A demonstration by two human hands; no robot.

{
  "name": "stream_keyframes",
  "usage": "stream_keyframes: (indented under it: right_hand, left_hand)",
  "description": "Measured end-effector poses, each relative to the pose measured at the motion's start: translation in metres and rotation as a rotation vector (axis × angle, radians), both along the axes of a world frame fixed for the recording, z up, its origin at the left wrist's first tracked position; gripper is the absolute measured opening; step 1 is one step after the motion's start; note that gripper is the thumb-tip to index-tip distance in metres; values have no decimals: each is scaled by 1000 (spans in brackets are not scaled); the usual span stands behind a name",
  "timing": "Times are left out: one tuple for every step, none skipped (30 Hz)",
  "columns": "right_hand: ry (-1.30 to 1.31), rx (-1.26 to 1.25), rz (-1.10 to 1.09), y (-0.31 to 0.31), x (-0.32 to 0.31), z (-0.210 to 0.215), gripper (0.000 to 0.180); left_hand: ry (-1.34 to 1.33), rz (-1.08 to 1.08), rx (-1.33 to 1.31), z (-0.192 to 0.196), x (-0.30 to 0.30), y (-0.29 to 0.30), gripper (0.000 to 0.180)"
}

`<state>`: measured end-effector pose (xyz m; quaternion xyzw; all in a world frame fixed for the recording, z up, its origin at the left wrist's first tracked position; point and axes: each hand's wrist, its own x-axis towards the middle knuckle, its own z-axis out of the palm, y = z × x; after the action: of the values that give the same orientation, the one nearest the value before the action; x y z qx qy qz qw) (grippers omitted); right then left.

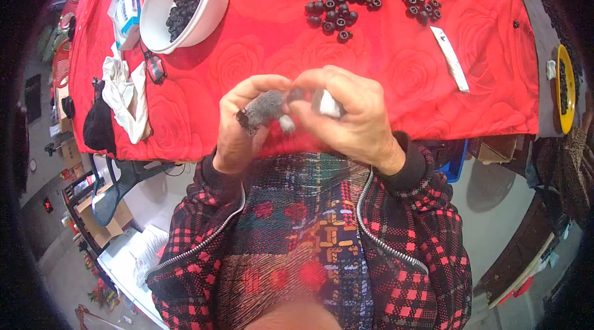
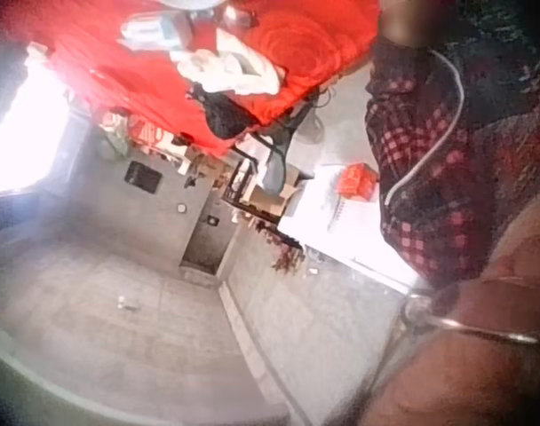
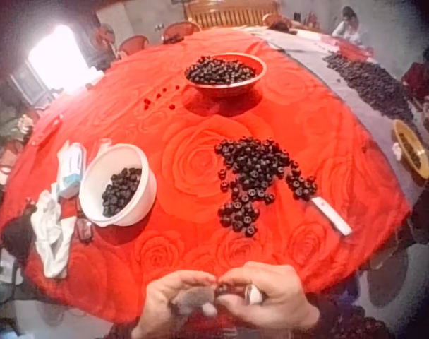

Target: The person sits at a table covered with a red cloth and repeatedly picks up small black beads. Using a small white tool, they rub the surface of each bead individually. The person handles the beads one at a time, rotating them in their hands while applying the tool, and then places them back on the table.

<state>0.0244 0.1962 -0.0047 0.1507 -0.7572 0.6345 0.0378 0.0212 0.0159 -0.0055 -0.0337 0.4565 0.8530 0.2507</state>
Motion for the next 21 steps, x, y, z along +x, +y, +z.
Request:
stream_keyframes:
  right_hand:
    - [69, 76, 55, 5, -3, 6, 24]
    - [138, 152, 109, 7, -5, 9, 26]
    - [193, 149, 148, 7, -6, 7, 29]
    - [209, 138, 159, 7, -6, 6, 29]
    - [225, 128, 170, 8, -7, 5, 29]
    - [242, 119, 182, 9, -8, 5, 29]
    - [262, 128, 193, 10, -7, 5, 29]
    - [263, 149, 211, 11, -7, 6, 29]
    - [265, 168, 230, 12, -8, 6, 30]
    - [267, 187, 249, 14, -9, 7, 31]
    - [270, 190, 260, 15, -9, 9, 31]
    - [274, 193, 269, 17, -9, 11, 32]
    - [279, 196, 279, 17, -9, 12, 32]
    - [293, 198, 228, 16, -8, 11, 32]
    - [306, 201, 176, 15, -6, 9, 32]
    - [320, 204, 124, 14, -4, 8, 31]
    - [347, 204, 86, 11, -2, 8, 31]
    - [372, 208, 44, 8, 1, 7, 30]
    - [397, 212, 2, 7, 2, 7, 29]
    - [399, 205, 10, 8, 2, 6, 30]
    - [400, 193, 23, 9, 2, 5, 31]
  left_hand:
    - [-54, -89, 59, -4, -2, -6, 22]
    - [-109, -178, 119, -7, -4, -10, 22]
    - [-166, -227, 47, -9, -4, -9, 21]
    - [-187, -272, 36, -9, -6, -10, 24]
    - [-207, -317, 25, -8, -9, -10, 28]
    - [-226, -362, 16, -6, -10, -10, 31]
    - [-212, -382, 6, -6, -11, -10, 32]
    - [-198, -402, -4, -6, -10, -10, 32]
    - [-182, -420, -16, -5, -10, -10, 32]
    - [-204, -445, 6, -6, -10, -11, 32]
    - [-226, -471, 28, -6, -10, -12, 33]
    - [-246, -497, 48, -6, -11, -13, 33]
    - [-249, -449, 49, -5, -10, -12, 28]
    - [-251, -402, 50, -2, -9, -9, 23]
    - [-252, -357, 52, 1, -8, -6, 19]
    - [-236, -317, 58, 4, -7, -3, 19]
    - [-219, -278, 63, 8, -6, 0, 20]
    - [-205, -245, 71, 9, -6, 3, 21]
    - [-180, -226, 69, 8, -4, 2, 22]
    - [-156, -207, 67, 5, -2, 2, 23]
    - [-133, -181, 60, 4, 1, 0, 23]
